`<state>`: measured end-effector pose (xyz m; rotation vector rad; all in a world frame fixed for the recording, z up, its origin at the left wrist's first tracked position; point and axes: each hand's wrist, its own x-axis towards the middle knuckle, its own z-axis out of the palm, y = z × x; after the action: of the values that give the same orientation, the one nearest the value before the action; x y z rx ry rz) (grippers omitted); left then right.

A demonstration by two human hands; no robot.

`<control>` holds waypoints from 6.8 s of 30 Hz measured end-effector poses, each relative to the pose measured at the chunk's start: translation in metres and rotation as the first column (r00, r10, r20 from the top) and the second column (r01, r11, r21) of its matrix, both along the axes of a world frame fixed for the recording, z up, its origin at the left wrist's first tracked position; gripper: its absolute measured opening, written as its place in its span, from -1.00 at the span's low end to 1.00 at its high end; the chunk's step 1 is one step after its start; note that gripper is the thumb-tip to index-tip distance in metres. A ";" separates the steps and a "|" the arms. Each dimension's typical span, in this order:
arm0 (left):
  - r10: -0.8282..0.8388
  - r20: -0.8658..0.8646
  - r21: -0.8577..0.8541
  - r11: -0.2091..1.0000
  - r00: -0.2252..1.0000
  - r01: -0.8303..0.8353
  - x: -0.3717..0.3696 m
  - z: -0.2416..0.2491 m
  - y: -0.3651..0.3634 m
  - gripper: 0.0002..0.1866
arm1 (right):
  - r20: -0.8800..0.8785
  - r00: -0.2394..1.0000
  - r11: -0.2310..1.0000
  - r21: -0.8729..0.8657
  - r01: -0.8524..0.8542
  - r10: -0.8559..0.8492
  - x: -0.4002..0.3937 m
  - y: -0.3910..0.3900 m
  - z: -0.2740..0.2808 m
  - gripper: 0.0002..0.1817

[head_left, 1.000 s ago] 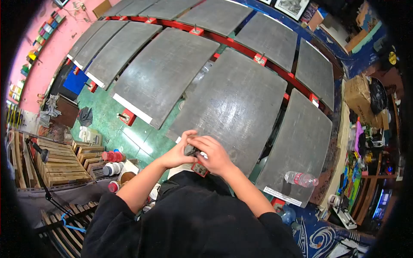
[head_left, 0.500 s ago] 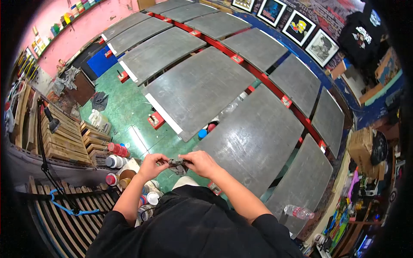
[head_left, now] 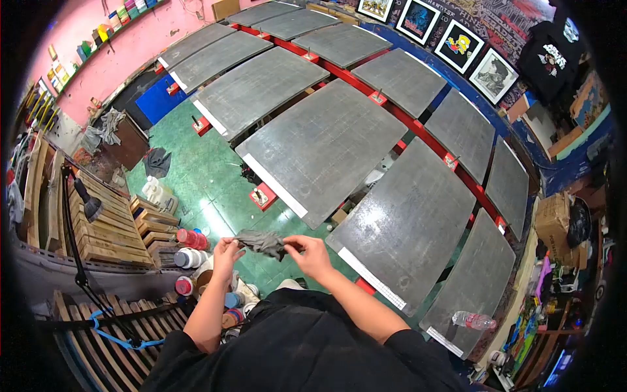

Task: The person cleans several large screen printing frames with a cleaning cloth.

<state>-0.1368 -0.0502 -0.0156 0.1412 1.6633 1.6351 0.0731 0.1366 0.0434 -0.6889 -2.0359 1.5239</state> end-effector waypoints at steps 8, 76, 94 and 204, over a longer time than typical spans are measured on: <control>-0.393 -0.781 -0.416 0.907 0.486 0.065 -0.008 0.006 0.038 -0.83 | 0.273 0.962 0.999 0.032 -0.026 0.016 0.029 0.021 -0.007 -0.35; -0.703 -0.685 -0.662 0.710 0.189 0.241 -0.047 -0.041 0.028 -0.74 | 0.211 0.949 0.898 0.421 0.128 -0.234 0.026 0.029 -0.053 -0.83; -0.546 -0.812 -0.367 0.754 0.208 0.545 0.069 0.008 0.080 -0.73 | 0.153 0.988 0.998 0.053 -0.034 0.026 0.056 0.022 -0.017 -0.76; 0.684 0.425 -0.292 0.723 0.592 -0.626 0.256 -0.113 0.250 0.00 | 0.329 0.941 0.820 0.516 -0.248 0.078 0.187 0.430 -0.142 -0.46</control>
<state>0.1194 0.1994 -0.1289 -1.0202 1.4352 1.8590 0.2602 0.5665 -0.0983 -0.5310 -2.6568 0.8528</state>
